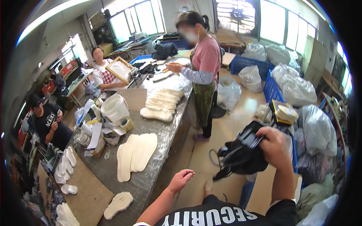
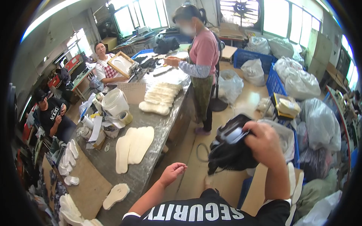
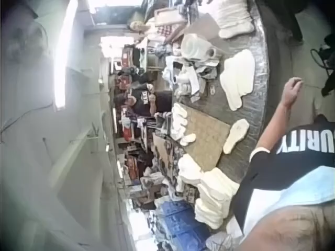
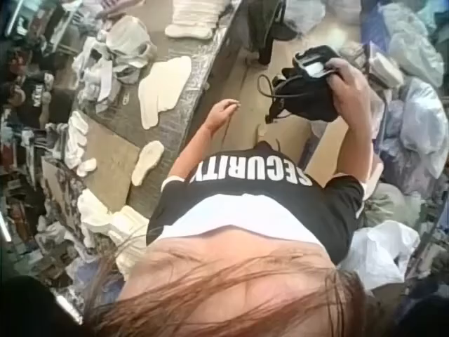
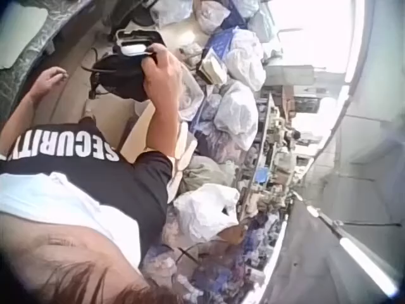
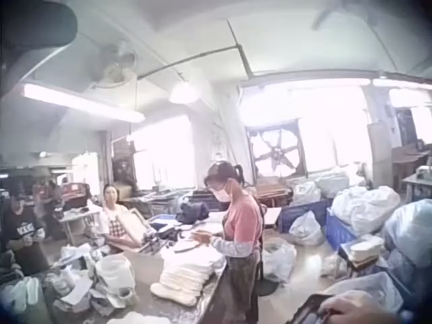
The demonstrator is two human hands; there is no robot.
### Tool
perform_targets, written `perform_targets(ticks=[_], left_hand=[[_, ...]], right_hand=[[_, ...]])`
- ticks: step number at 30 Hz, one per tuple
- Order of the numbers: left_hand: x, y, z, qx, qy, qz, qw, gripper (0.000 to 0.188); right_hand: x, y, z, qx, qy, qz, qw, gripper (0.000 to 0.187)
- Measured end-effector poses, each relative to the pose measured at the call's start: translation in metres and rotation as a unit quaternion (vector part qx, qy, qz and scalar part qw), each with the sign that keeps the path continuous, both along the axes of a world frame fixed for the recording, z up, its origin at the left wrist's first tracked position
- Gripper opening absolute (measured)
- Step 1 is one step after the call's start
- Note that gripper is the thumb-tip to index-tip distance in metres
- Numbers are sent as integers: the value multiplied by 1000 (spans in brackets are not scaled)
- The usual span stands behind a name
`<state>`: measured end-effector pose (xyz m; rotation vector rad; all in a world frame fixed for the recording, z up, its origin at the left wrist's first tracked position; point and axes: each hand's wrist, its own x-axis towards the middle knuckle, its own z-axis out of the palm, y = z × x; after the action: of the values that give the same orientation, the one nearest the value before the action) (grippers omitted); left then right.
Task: Handling and inspecting foam shoe insoles at a factory workbench.
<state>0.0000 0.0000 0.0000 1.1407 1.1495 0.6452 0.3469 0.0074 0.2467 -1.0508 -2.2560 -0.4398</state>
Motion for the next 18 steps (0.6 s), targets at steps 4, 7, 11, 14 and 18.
perform_targets(ticks=[4,7,11,14,18], left_hand=[[26,99,-1,130,-77,22,988,30],[51,158,-25,104,-142,62,982,31],[74,198,-54,0,-278,7,961,43],[81,195,-55,-124,-342,54,930,41],[77,214,-61,-199,-381,50,902,38]], right_hand=[[-3,65,-6,-45,-19,101,994,12],[-8,118,-14,-71,0,148,986,14],[-17,183,-26,-109,-21,189,976,14],[-26,225,-34,-124,-43,198,971,15],[-38,274,-48,-140,-44,193,970,14]])
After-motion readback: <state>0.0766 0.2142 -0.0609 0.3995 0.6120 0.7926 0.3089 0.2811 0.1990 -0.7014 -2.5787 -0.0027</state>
